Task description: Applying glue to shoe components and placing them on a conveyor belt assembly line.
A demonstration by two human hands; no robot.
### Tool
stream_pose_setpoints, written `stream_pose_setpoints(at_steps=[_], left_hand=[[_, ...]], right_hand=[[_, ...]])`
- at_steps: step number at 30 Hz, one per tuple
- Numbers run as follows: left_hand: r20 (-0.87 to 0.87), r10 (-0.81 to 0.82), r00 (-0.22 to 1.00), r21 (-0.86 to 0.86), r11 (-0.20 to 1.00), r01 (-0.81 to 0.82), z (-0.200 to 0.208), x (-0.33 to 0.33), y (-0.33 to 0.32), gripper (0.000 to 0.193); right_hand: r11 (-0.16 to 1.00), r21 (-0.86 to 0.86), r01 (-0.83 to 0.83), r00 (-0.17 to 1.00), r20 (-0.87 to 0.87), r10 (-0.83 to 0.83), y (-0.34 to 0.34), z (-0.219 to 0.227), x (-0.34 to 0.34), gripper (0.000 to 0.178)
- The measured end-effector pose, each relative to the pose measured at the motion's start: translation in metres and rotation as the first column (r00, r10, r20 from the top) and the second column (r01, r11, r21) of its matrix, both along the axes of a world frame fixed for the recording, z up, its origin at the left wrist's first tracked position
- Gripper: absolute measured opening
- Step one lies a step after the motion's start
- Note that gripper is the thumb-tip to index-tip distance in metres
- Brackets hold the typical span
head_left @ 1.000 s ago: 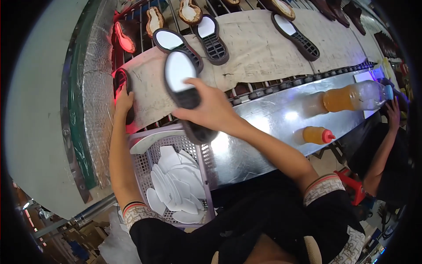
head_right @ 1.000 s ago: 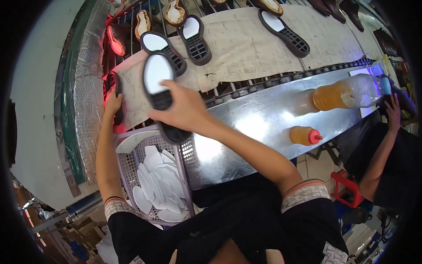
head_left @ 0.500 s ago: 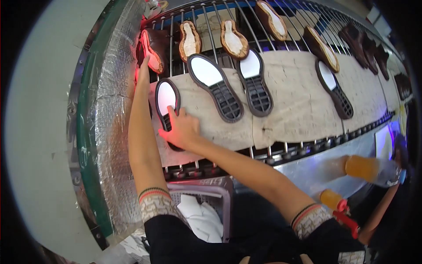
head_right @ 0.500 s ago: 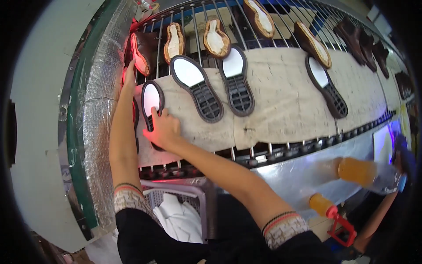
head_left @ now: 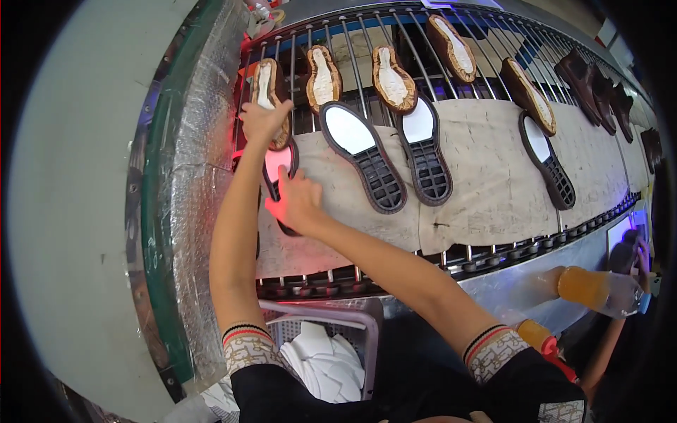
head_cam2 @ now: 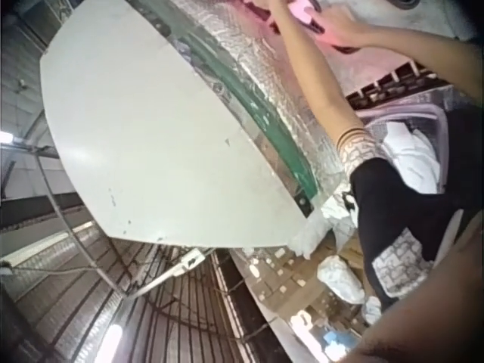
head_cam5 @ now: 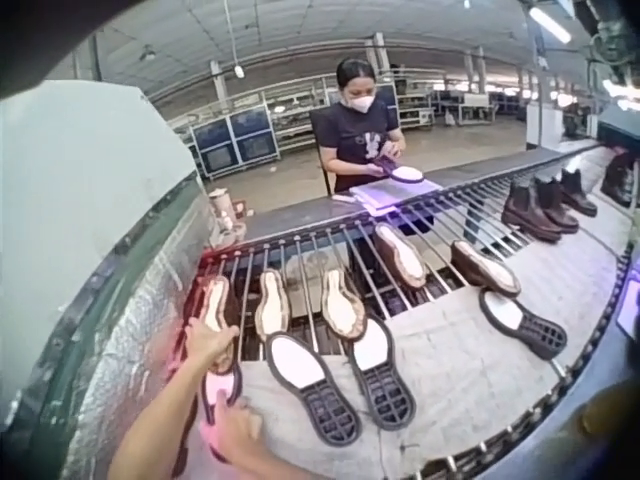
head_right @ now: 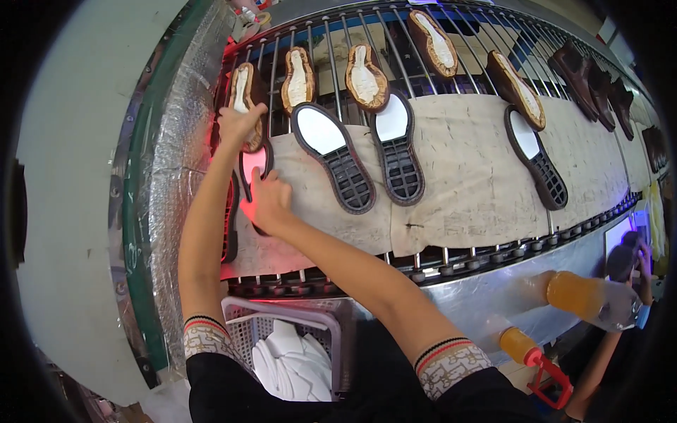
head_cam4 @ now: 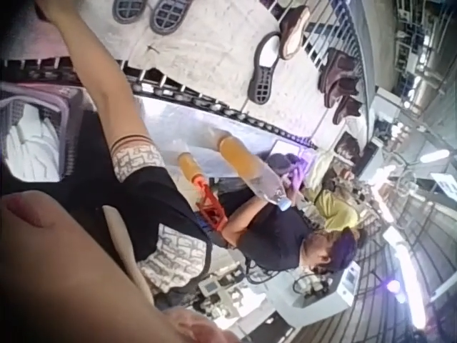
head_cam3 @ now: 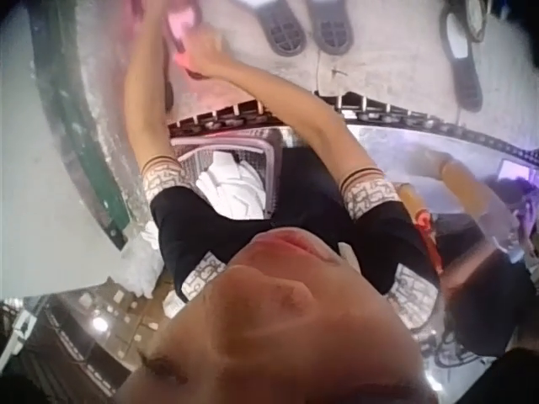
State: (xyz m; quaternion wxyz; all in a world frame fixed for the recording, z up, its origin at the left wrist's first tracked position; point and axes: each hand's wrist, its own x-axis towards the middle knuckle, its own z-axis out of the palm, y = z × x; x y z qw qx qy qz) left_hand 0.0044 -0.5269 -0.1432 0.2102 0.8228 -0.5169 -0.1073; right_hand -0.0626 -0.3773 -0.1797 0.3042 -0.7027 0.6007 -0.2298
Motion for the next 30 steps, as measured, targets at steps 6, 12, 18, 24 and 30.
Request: stream_pose_setpoints(at_steps=[6, 12, 18, 24, 30], left_hand=[[0.022, -0.071, 0.997, -0.108, 0.991, 0.073, -0.01, -0.003, 0.051, 0.102], [0.587, -0.414, 0.696, -0.283, 0.701, 0.655, -0.008, 0.002, 0.061, 0.057], [0.843, -0.427, 0.327, 0.08, 0.7, 0.71, -0.003, 0.005, 0.011, 0.013], [0.656, -0.682, 0.323, 0.464, 0.702, 0.539, -0.013, -0.021, -0.046, 0.036], [0.715, -0.641, 0.279, 0.387, 0.696, 0.605, -0.017, -0.012, -0.059, 0.015]], right_hand=[[0.999, -0.042, 0.017, 1.0, 0.018, -0.016, 0.032, 0.002, -0.013, 0.07], [0.949, -0.313, -0.033, 0.944, 0.302, 0.132, 0.159, 0.027, -0.115, 0.039], [0.902, -0.416, -0.116, 0.987, -0.147, 0.059, 0.325, 0.019, -0.274, 0.02], [0.934, -0.358, 0.005, 0.969, -0.23, -0.093, 0.359, 0.011, -0.288, 0.023], [0.938, -0.343, 0.046, 0.969, -0.211, -0.125, 0.36, 0.007, -0.291, 0.022]])
